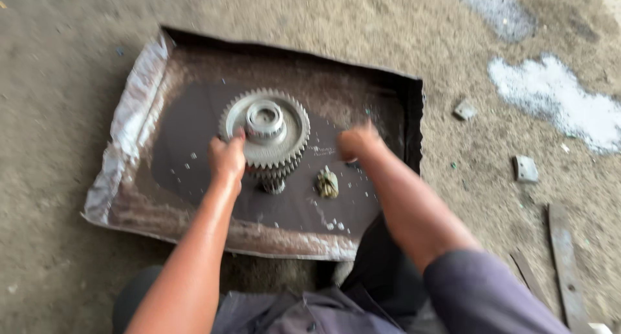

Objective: The person cleans a gear assembly by hand with a cloth in a tray of fluid, then holds the assembly while another person uses a hammer and a metal rod to drive a component into place.

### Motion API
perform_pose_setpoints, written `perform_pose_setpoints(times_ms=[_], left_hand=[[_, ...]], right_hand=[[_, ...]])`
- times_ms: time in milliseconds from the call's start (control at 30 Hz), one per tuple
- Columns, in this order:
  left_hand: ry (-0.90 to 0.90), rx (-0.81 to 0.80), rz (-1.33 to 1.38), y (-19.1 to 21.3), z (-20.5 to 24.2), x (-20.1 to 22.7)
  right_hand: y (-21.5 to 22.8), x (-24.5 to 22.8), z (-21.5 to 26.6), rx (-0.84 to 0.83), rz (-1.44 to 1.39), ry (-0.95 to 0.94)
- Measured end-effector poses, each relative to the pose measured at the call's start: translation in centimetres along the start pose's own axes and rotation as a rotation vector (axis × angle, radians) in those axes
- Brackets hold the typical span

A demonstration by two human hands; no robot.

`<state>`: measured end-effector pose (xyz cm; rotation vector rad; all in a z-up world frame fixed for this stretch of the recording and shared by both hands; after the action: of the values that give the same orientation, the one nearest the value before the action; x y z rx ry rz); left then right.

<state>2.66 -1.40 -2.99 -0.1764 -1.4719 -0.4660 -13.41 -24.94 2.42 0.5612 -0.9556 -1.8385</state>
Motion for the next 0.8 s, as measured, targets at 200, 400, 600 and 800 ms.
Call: perform_pose_setpoints(times_ms=[200, 400, 600, 800], left_hand=[[0.120, -0.050, 0.023, 0.0, 0.3, -0.3], [-0.029, -0.047, 0.084, -0.3, 0.5, 0.4], [0.139, -0.067, 0.063, -0.8, 0.4, 0.1], [0.032, -0.047, 0.006, -0.9, -0.1, -0.9]], right_hand=[[-1.8, -0.6, -3.9, 0.321, -0.296, 0.044], [-3.9, -0.5, -4.4, 0.046, -0.329, 0.260], [-3.3, 1.5, -7.4, 0.493, -0.539, 0.285], [-1.4, -0.6, -7.6, 0.498, -0.714, 0.033]])
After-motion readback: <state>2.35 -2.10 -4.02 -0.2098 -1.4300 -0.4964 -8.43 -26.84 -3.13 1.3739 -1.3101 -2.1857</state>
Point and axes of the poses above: each hand's wrist, its own z-axis away from the middle knuckle, its own y-axis out of the back of the hand, x = y × z, the point moved 2 cm from there along -z, towards the middle knuckle, and after that the axes turned 9 degrees about -x, right-handed, at the moved point
